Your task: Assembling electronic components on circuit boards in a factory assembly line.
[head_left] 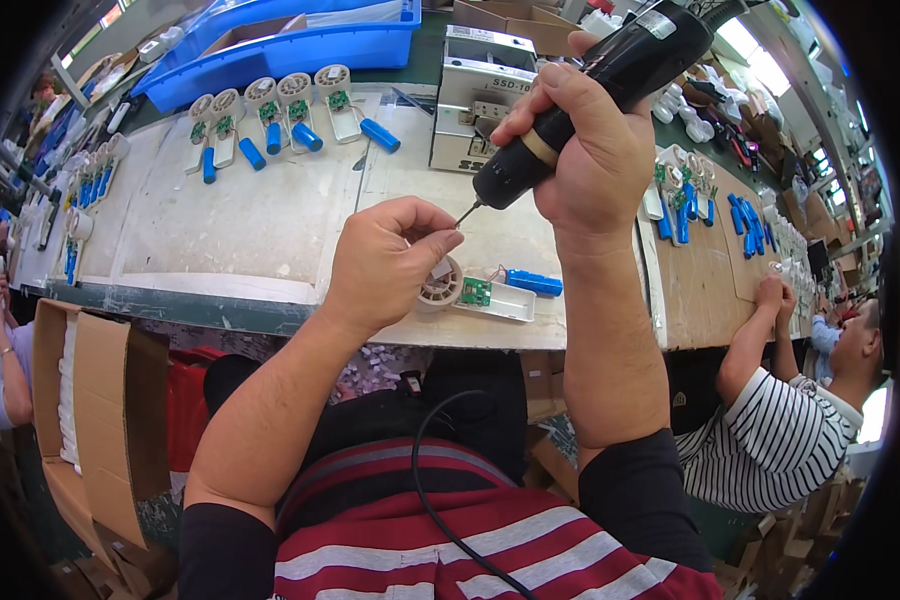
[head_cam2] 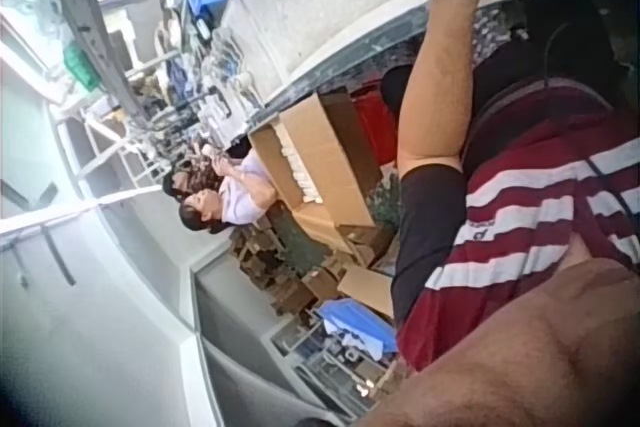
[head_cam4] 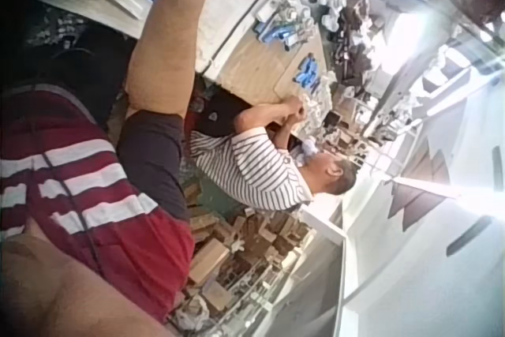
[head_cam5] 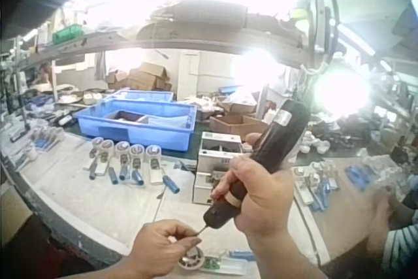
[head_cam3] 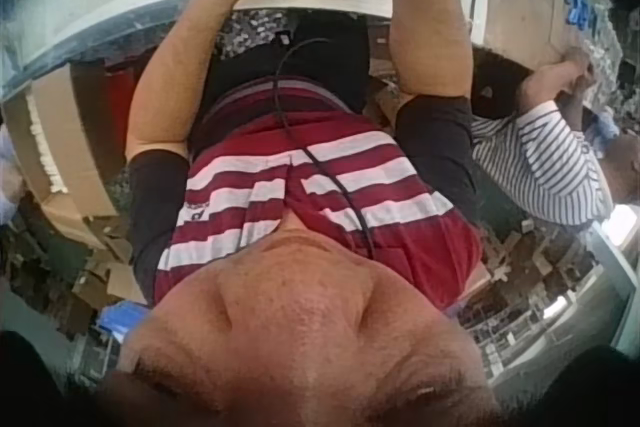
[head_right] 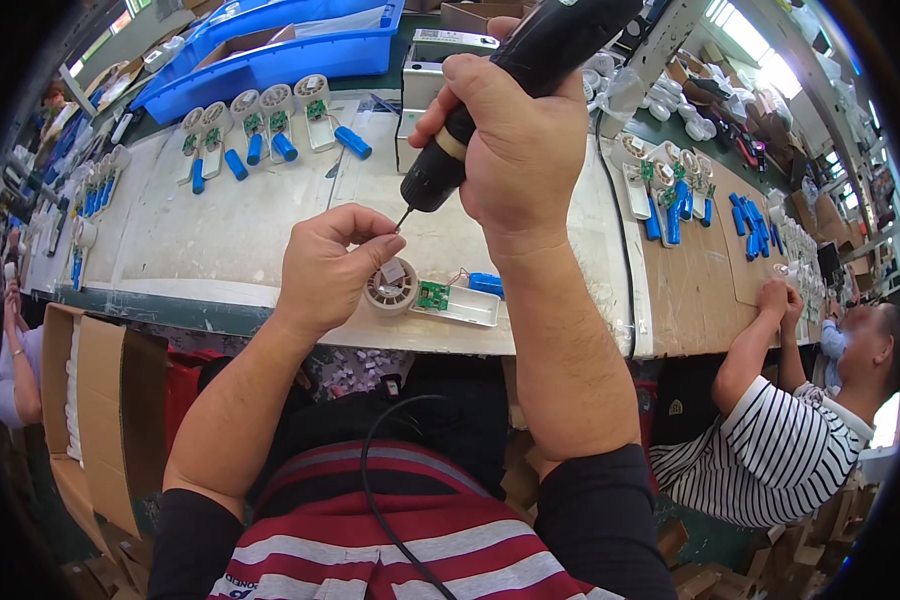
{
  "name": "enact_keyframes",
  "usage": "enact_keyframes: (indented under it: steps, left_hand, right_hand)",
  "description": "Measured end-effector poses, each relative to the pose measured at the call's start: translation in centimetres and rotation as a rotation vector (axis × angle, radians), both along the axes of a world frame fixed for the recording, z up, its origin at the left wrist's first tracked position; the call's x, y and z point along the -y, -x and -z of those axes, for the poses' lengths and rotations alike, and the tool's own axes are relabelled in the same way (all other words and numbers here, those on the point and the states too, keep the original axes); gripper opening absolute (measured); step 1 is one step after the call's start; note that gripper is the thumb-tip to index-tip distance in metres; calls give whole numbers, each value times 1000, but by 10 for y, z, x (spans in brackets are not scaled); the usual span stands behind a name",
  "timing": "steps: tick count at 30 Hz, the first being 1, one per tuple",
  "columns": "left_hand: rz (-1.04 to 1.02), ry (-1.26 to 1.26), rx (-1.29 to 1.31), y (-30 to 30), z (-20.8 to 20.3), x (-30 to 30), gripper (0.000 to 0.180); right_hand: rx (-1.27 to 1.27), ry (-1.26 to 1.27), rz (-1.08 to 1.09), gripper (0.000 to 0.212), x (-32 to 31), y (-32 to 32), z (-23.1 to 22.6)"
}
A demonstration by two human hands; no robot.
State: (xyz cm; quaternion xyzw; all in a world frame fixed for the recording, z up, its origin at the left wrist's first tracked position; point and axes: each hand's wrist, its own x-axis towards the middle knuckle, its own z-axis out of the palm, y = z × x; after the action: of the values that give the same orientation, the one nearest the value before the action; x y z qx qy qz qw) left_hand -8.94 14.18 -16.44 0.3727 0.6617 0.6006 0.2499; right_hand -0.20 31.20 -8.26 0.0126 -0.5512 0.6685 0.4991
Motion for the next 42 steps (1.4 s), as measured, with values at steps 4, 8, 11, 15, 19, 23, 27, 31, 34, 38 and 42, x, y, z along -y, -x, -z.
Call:
enact_keyframes:
  steps: [4, 8, 11, 15, 19, 23, 27, 31, 34, 38, 42]
  left_hand:
    - [-8, -23, 26, -1, 4, -2, 9]
    - [16, -33, 77, -1, 1, -3, 8]
    - [33, -45, 110, -2, 2, -3, 8]
    - [59, -71, 85, -1, 6, -3, 10]
    - [154, -1, -58, -1, 1, 0, 11]
    - [189, 21, -316, 3, 4, 10, 24]
    - [215, -2, -567, 11, 24, 20, 53]
    - [290, 10, -275, 7, 40, 23, 68]
    - [323, -12, -244, 6, 49, 24, 71]
    - [261, 28, -375, 4, 54, 21, 72]
    - [265, 30, -368, 4, 54, 19, 71]
  right_hand:
    - [-13, 3, -9, 44, 0, -1, 0]
    - [-8, 6, -21, 46, 2, -3, 0]
    - [-21, 18, -48, 47, 2, -6, -1]
    - [-35, 23, -71, 49, 5, -10, 2]
    - [-16, -19, -73, 51, 10, -18, 7]
    - [25, -65, -59, 53, 14, -29, 16]
    - [42, -87, -35, 52, 17, -38, 25]
    - [59, -23, -41, 52, 26, -42, 38]
    - [123, -27, -38, 52, 32, -47, 47]
    - [104, -33, -24, 53, 37, -48, 54]
    - [115, -42, -25, 54, 37, -48, 56]
